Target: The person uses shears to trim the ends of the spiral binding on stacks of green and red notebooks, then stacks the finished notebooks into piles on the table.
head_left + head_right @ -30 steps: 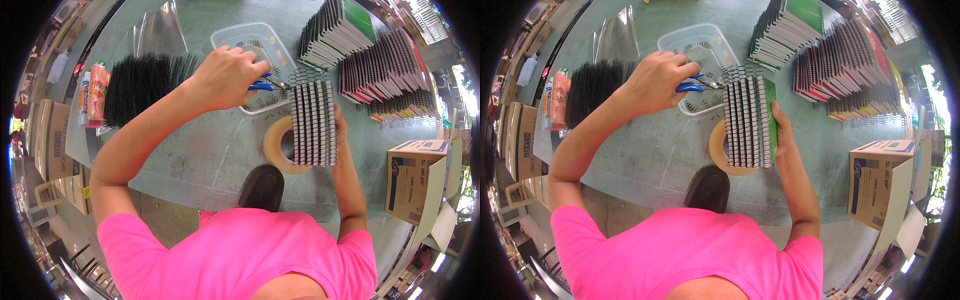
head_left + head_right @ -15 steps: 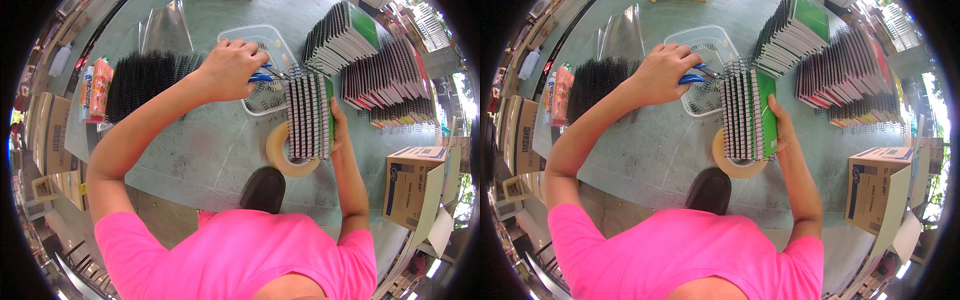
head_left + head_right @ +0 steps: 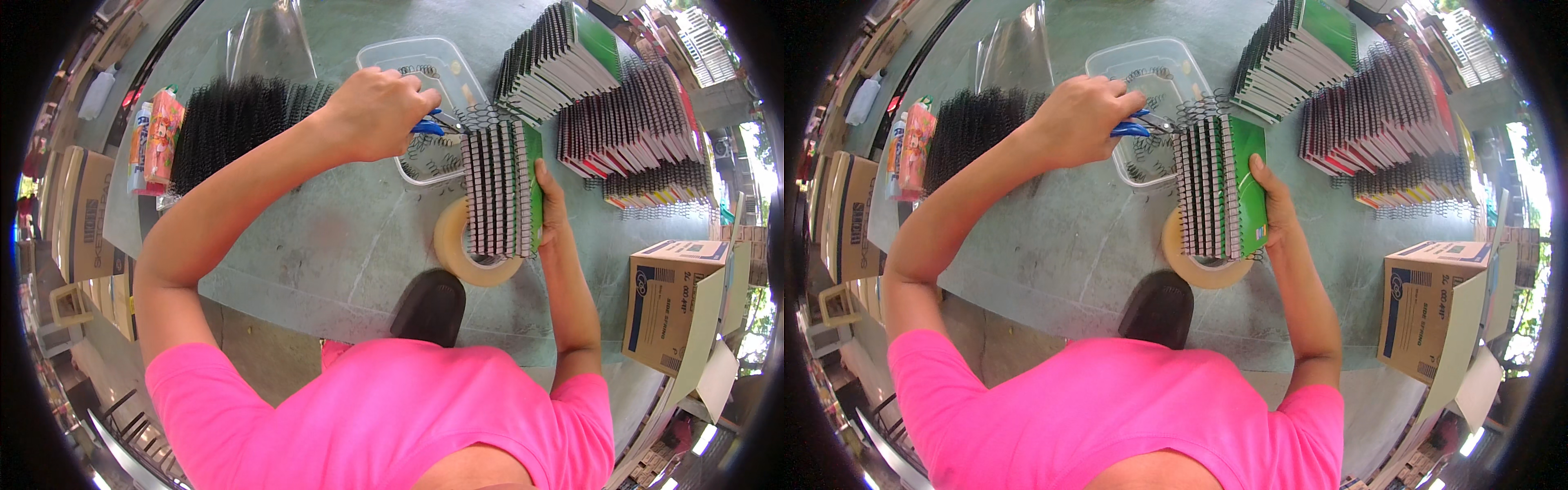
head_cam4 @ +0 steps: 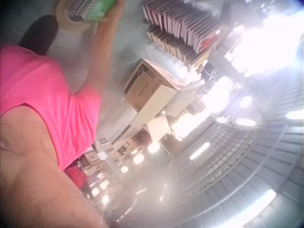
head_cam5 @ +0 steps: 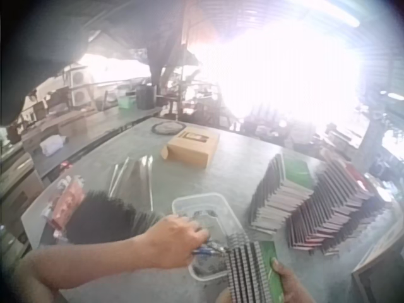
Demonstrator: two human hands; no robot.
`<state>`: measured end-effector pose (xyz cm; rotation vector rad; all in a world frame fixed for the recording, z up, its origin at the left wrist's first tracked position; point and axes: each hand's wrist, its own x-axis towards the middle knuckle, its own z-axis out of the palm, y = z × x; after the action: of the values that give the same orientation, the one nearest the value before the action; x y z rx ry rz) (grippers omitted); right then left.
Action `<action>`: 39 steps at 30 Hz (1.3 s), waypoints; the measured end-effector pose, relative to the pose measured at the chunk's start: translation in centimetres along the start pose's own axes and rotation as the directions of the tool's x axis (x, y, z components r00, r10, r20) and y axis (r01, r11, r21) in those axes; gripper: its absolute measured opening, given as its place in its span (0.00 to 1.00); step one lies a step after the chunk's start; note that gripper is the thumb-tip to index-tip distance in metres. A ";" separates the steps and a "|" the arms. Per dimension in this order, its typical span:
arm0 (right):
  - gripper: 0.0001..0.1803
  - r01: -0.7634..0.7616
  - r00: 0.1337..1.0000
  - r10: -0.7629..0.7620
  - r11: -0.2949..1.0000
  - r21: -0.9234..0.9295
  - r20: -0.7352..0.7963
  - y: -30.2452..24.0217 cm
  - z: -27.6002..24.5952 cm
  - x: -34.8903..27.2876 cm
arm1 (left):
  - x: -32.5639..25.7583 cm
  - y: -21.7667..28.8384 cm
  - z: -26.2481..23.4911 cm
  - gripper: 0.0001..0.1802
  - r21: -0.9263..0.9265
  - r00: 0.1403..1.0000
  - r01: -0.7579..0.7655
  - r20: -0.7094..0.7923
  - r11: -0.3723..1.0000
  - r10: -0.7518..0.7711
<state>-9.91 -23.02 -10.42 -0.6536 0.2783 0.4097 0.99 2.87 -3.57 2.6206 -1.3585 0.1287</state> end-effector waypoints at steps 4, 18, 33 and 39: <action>0.29 0.017 1.000 -0.017 1.000 0.002 -0.012 0.0 -0.2 0.1 | -0.1 -0.5 0.6 0.16 -0.023 0.999 0.016 -0.033 1.000 -0.017; 0.29 0.030 0.999 -0.029 0.999 0.023 -0.021 0.2 0.0 0.0 | 0.1 0.2 -0.3 0.23 0.131 0.978 -0.067 -0.188 0.989 0.091; 0.28 -0.012 1.000 0.012 0.999 0.033 -0.001 0.3 0.4 -0.2 | 0.1 0.2 -0.2 0.21 0.134 0.981 -0.101 -0.149 0.986 0.121; 0.27 -0.002 1.000 0.002 1.000 -0.023 -0.025 0.3 1.1 -0.5 | 0.6 0.6 -0.3 0.20 0.008 0.994 0.019 0.108 1.000 -0.020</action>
<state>-10.36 -22.28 -9.58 -0.6812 0.2985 0.4072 0.85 2.07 -3.06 2.6819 -1.3675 -0.0118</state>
